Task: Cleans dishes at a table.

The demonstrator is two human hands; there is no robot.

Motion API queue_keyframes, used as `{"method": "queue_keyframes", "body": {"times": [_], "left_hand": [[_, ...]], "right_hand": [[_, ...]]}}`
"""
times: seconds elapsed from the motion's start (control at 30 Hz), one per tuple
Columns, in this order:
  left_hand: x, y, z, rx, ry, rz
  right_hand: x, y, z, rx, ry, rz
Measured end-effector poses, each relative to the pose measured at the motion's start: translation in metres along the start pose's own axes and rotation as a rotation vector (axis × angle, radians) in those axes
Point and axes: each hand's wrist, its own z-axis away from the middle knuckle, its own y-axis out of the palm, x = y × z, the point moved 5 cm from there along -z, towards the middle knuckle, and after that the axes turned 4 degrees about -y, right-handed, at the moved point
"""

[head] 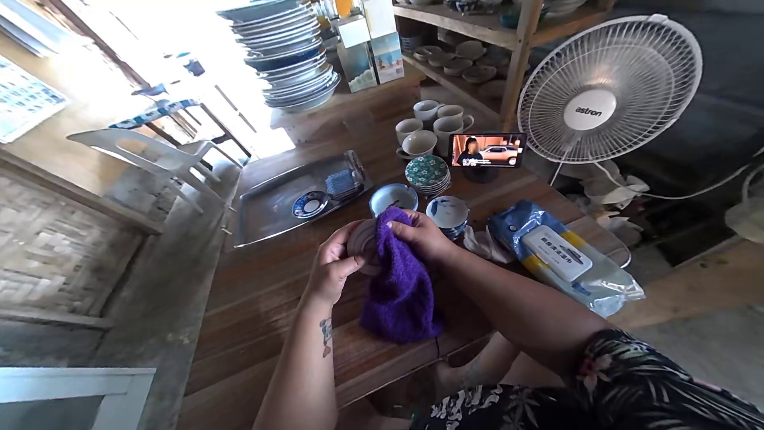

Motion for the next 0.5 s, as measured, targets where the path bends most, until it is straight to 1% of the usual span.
{"method": "queue_keyframes", "body": {"times": [0.1, 0.2, 0.3, 0.4, 0.5], "left_hand": [[0.002, 0.005, -0.001, -0.070, 0.021, -0.006], [0.002, 0.013, -0.003, -0.212, 0.015, -0.041], [0.006, 0.019, -0.003, -0.326, 0.005, -0.014], [0.010, 0.023, -0.003, -0.350, 0.007, 0.020], [0.015, 0.027, -0.003, -0.338, -0.020, 0.035]], "right_hand": [[0.001, 0.000, 0.001, -0.063, -0.034, -0.060], [0.001, -0.004, -0.001, -0.148, -0.072, -0.136], [-0.003, -0.007, -0.001, -0.195, -0.021, -0.147], [-0.006, -0.004, -0.001, -0.231, 0.021, -0.184], [-0.008, -0.002, 0.001, -0.262, 0.015, -0.190]]}}
